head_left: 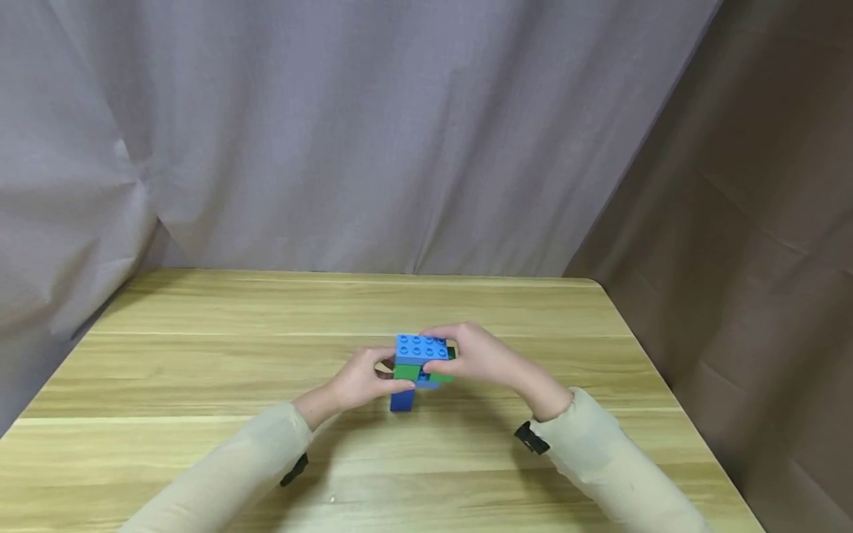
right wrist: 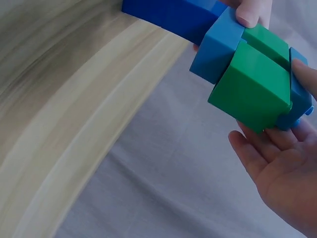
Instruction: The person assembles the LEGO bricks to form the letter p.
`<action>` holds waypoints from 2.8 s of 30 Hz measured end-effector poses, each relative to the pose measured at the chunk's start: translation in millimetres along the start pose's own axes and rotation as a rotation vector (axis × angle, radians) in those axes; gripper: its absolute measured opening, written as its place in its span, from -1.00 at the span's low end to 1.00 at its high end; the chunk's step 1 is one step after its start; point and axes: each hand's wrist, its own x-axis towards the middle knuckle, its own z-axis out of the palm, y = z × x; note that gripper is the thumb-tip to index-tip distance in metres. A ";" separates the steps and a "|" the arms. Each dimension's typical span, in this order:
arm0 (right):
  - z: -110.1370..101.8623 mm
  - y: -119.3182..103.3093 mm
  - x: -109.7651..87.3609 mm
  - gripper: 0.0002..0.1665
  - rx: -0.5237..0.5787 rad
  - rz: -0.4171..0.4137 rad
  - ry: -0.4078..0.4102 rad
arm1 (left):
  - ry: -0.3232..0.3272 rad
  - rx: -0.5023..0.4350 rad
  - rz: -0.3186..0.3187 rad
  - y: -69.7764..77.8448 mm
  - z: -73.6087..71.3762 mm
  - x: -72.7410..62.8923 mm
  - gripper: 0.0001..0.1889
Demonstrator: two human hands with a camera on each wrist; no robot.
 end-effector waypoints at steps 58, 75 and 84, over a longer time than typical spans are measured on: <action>-10.2 3.0 -11.7 -0.50 -0.033 -0.007 0.095 | 0.016 -0.013 -0.040 0.0 -0.2 -4.2 -0.58; 2.6 9.4 -8.3 -0.54 -0.043 -0.076 0.176 | -0.029 0.014 -0.042 -5.8 -1.6 -2.5 -0.49; 6.2 13.9 -7.5 -0.53 0.047 -0.053 0.168 | -0.150 0.118 -0.080 -22.1 2.7 -8.7 -0.56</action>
